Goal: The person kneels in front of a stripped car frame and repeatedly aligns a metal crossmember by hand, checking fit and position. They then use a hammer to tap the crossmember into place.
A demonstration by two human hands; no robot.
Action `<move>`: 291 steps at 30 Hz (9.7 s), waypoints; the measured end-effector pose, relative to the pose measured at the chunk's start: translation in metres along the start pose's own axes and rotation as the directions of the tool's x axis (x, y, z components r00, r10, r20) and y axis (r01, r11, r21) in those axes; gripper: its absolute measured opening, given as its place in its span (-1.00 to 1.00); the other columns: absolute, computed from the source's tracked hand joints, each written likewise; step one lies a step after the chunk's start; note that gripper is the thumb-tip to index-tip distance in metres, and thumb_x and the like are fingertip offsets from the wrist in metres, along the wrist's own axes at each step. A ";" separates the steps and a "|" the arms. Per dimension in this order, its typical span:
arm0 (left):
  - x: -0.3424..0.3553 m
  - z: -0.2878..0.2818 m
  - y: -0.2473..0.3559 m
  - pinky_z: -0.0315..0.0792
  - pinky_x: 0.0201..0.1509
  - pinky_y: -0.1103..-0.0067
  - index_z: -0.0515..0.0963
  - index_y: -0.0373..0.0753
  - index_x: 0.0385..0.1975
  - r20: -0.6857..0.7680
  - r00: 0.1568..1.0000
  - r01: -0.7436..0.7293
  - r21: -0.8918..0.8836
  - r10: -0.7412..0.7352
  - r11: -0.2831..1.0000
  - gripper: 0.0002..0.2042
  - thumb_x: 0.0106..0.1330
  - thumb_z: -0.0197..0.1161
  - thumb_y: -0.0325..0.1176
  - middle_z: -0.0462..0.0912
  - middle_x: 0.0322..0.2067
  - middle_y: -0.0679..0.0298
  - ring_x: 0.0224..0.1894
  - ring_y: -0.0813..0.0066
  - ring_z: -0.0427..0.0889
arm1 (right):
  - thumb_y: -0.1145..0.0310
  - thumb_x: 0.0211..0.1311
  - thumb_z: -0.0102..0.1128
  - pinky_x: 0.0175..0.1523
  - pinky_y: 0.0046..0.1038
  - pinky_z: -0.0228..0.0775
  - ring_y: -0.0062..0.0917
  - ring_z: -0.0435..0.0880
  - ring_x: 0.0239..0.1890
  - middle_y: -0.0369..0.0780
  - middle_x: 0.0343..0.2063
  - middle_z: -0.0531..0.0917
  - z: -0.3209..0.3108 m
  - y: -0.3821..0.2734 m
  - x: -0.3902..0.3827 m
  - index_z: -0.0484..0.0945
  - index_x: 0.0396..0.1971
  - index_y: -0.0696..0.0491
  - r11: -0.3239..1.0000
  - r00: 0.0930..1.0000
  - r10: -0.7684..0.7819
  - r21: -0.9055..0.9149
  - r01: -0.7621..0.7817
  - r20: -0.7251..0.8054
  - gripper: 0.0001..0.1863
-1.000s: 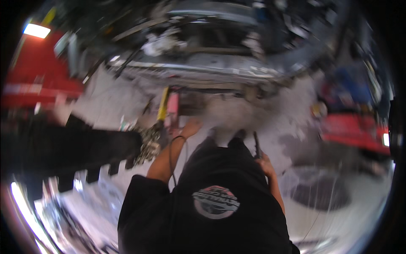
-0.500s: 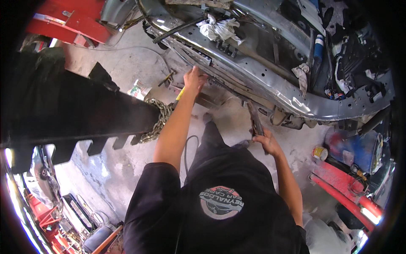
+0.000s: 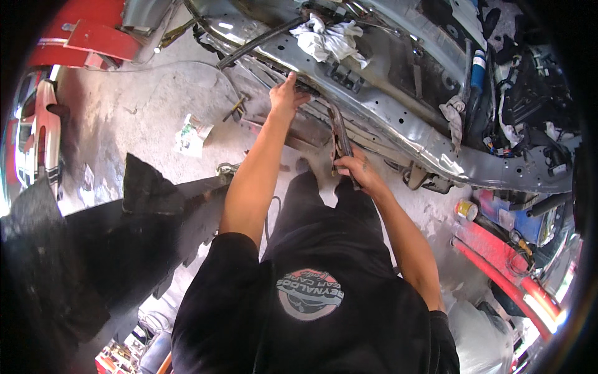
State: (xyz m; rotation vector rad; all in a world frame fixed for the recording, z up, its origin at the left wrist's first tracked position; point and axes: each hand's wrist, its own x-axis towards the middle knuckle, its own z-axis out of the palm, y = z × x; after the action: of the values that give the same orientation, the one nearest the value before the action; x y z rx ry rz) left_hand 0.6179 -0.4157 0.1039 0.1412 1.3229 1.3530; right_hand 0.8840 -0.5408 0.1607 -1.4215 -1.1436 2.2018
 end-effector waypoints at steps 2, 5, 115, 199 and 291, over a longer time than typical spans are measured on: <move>0.001 0.000 0.000 0.70 -0.48 0.28 0.44 -0.60 -0.02 0.007 1.000 -0.003 -0.026 0.003 1.000 -0.49 0.48 0.30 -0.13 0.66 -0.18 -0.11 -0.43 -0.03 0.77 | 0.35 0.18 0.26 0.17 -0.34 0.45 -0.51 0.57 0.02 -0.32 -0.08 0.59 -0.001 0.004 0.017 0.48 0.21 0.04 0.998 0.999 0.053 -0.016 -0.053 -0.004 -0.46; -0.003 0.002 0.012 0.75 -0.40 0.26 0.42 -0.62 0.00 0.033 0.999 0.021 -0.013 -0.021 1.000 -0.52 0.49 0.29 -0.19 0.64 -0.18 -0.11 -0.41 -0.01 0.76 | 0.34 0.19 0.28 -0.19 -0.50 0.44 -0.56 0.57 -0.29 -0.27 -0.28 0.57 0.017 -0.009 0.025 0.49 -0.04 0.11 0.995 0.995 -0.081 0.049 0.085 -0.064 -0.64; -0.002 0.014 0.011 0.65 -0.66 0.27 0.45 -0.55 -0.34 -0.092 0.991 -0.080 0.135 0.093 0.988 -0.60 0.41 0.35 -0.23 0.53 -0.52 0.08 -0.66 0.10 0.67 | 0.57 0.13 0.12 0.27 -0.31 0.46 -0.45 0.56 0.16 -0.21 0.05 0.62 0.019 -0.012 0.058 0.40 0.31 0.15 0.992 1.000 -0.024 0.122 0.023 0.014 -0.35; -0.001 0.021 0.019 0.69 -0.56 0.22 0.49 -0.65 -0.15 -0.091 0.996 -0.002 0.059 0.007 0.998 -0.65 0.39 0.30 -0.36 0.63 -0.37 -0.14 -0.60 0.02 0.68 | 0.41 0.06 0.14 -0.22 -0.53 0.38 -0.54 0.65 -0.34 -0.23 -0.40 0.67 0.061 -0.028 0.094 0.45 0.17 0.17 0.998 0.969 -0.055 0.014 0.060 -0.240 -0.42; 0.015 0.022 0.000 0.37 -0.51 0.37 0.56 -0.39 -0.54 -0.170 0.983 -0.040 0.197 0.074 0.980 -0.76 0.21 0.42 -0.36 0.60 -0.55 0.20 -0.58 0.39 0.52 | 0.38 0.16 0.14 -0.34 -0.49 0.35 -0.49 0.74 -0.40 -0.26 -0.42 0.68 0.051 -0.040 0.099 0.56 -0.01 0.19 0.996 0.986 0.080 0.039 -0.075 -0.149 -0.61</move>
State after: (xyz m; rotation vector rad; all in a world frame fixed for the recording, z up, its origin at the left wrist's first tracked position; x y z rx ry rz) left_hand 0.6296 -0.3914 0.1026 0.1960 1.6103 1.3070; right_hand 0.7861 -0.4791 0.1373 -1.6123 -1.0118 2.1122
